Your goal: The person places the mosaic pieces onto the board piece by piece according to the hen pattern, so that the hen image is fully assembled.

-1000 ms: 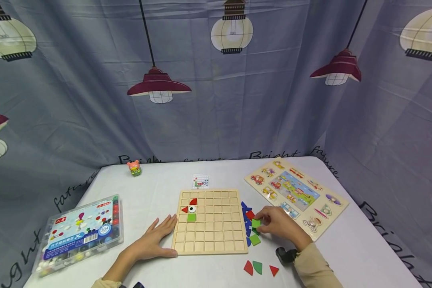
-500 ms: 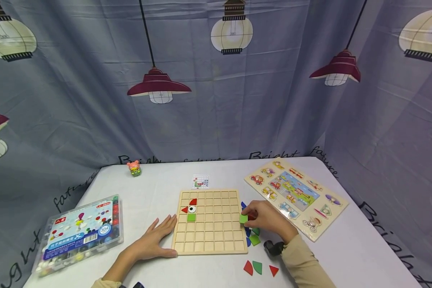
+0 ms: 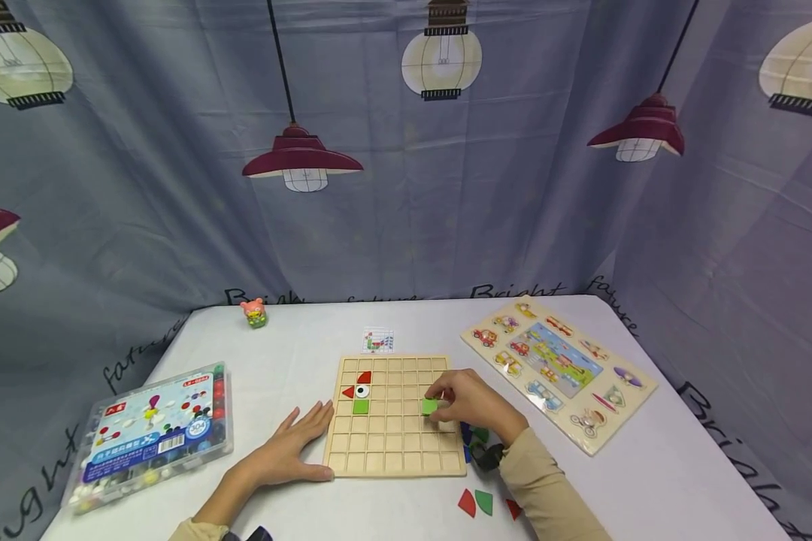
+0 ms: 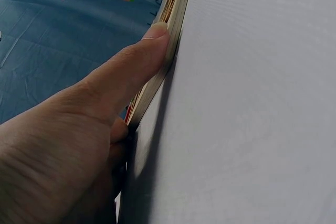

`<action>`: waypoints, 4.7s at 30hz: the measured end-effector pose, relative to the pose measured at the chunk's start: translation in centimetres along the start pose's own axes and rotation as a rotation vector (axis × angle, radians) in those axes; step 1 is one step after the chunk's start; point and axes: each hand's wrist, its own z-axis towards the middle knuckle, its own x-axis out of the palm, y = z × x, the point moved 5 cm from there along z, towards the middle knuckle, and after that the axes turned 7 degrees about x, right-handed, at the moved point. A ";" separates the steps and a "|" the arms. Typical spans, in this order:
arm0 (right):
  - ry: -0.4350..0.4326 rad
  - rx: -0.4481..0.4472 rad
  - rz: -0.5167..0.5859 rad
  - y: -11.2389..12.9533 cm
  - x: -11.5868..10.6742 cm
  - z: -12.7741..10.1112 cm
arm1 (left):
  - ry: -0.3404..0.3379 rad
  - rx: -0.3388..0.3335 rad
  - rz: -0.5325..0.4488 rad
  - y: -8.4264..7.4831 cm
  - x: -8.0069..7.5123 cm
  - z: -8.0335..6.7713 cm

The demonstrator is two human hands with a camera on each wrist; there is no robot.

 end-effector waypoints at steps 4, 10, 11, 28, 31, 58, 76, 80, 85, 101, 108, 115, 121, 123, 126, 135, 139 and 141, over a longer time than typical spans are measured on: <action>0.030 -0.006 -0.003 1.7 0.6 1.4 | -0.003 0.002 0.000 0.1 -0.2 0.1; 0.054 -0.047 -0.017 3.9 1.7 3.0 | 0.010 -0.004 -0.018 0.1 0.1 0.0; 0.057 -0.053 -0.018 4.2 1.9 3.2 | 0.009 -0.004 -0.013 0.2 0.1 0.0; 0.125 -0.005 -0.064 7.5 6.3 6.7 | 0.000 0.017 0.040 0.1 0.1 0.0; 0.141 0.011 -0.083 7.6 7.0 7.0 | 0.002 0.019 0.042 0.1 0.2 0.0; 0.204 0.013 -0.179 7.8 8.4 7.5 | 0.008 0.012 0.034 0.1 0.1 0.1; 0.199 0.040 -0.182 7.7 8.6 7.3 | 0.017 -0.002 0.025 0.2 0.1 0.2; 0.200 0.043 -0.173 7.7 8.5 7.2 | 0.013 -0.004 0.031 0.1 0.0 0.2; 0.181 0.049 -0.146 7.5 7.9 6.7 | 0.010 -0.004 0.029 0.1 0.0 0.1; 0.087 0.080 -0.057 2.7 2.3 1.9 | -0.001 -0.004 0.017 0.1 0.0 0.1; 0.053 0.073 -0.038 0.0 -0.3 -1.0 | -0.007 0.010 0.019 0.0 -0.1 0.1; 0.094 0.135 -0.009 -1.0 -0.4 -4.2 | -0.001 -0.003 0.025 0.0 -0.1 0.2; 0.150 0.225 0.007 -1.6 0.3 -6.9 | -0.006 -0.004 0.007 0.0 -0.2 0.2; 0.166 0.241 0.013 -1.7 0.5 -7.6 | -0.004 -0.002 -0.003 0.0 0.0 0.1; 0.191 0.246 0.020 -1.8 0.9 -8.7 | -0.002 -0.003 -0.012 0.2 0.2 0.0; 0.206 0.243 -0.021 -1.8 2.1 -9.9 | -0.006 -0.015 -0.017 0.4 0.3 0.0; 0.203 0.256 -0.024 -2.0 2.3 -10.0 | -0.008 -0.013 -0.019 0.3 0.4 0.0; 0.209 0.270 -0.020 -2.1 2.4 -10.1 | -0.008 -0.014 -0.025 0.3 0.4 -0.1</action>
